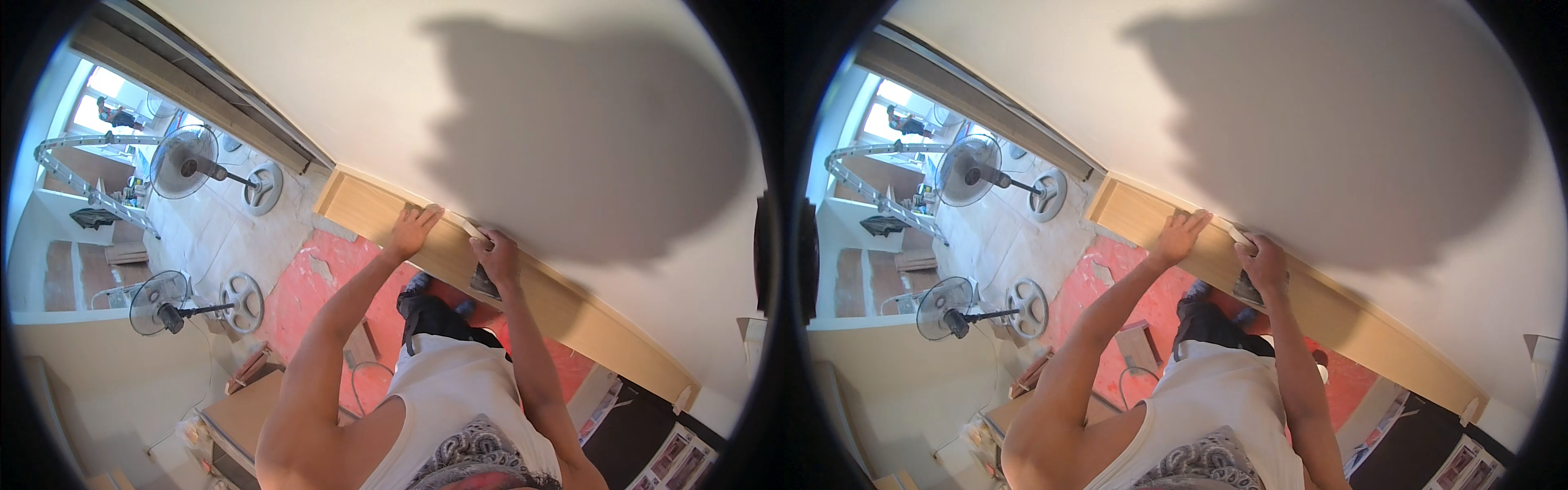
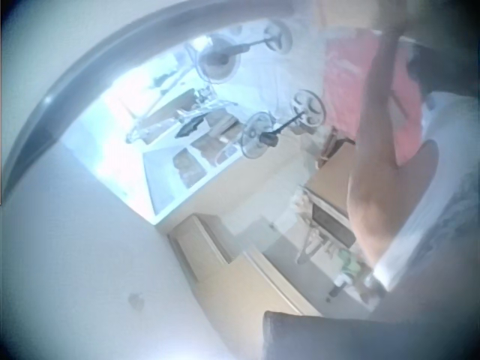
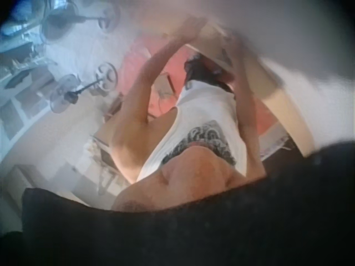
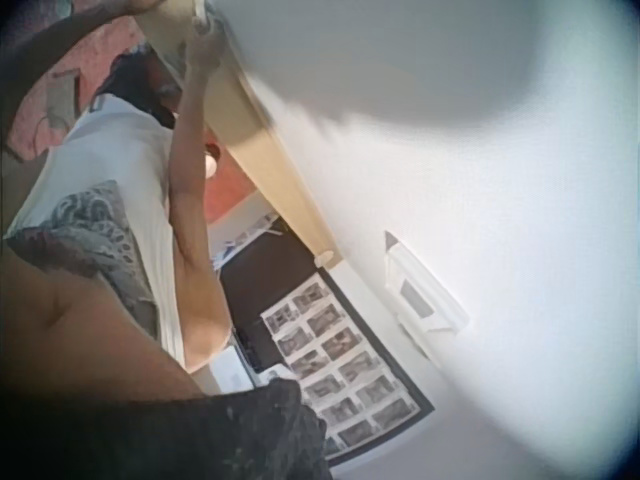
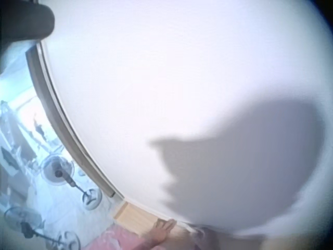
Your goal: The person applies masking tape along the top edge of a wooden baseboard, retrieves a sanding block from a bag, and sands the baseboard surface. The person then presses the baseboard against the wall to align it.
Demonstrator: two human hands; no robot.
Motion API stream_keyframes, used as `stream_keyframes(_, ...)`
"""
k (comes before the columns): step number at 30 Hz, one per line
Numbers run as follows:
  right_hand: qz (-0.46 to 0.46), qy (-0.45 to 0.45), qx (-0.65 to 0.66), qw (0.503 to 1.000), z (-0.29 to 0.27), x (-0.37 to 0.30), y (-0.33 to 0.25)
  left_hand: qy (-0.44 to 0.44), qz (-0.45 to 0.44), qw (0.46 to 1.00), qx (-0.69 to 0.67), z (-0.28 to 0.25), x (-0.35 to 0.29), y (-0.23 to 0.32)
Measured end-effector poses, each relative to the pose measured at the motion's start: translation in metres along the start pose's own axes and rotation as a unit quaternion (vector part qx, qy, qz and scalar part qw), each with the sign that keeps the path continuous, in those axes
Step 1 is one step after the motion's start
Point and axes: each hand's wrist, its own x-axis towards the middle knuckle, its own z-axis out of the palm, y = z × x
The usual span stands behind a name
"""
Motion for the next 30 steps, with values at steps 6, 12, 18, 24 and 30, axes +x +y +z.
stream_keyframes(6, 0.032, 0.041, -0.028, 0.998, 0.007, -0.004, -0.013, 0.088, 0.056, 0.993, 0.049, -0.003, -0.017, -0.108)
stream_keyframes(12, 0.060, 0.087, 0.007, 0.994, 0.013, -0.017, -0.023, 0.018, -0.075, 0.985, 0.154, 0.009, -0.039, -0.244)
stream_keyframes(18, 0.104, 0.182, -0.112, 0.971, 0.060, -0.023, -0.028, 0.133, -0.016, 0.988, 0.082, 0.006, -0.037, -0.247)
stream_keyframes(24, 0.220, 0.212, -0.003, 0.952, 0.069, -0.037, -0.073, -0.017, -0.175, 0.975, 0.135, -0.034, -0.036, -0.199)
stream_keyframes(30, 0.207, 0.261, 0.009, 0.943, 0.083, -0.032, -0.055, 0.119, -0.201, 0.972, -0.030, 0.011, -0.006, -0.239)
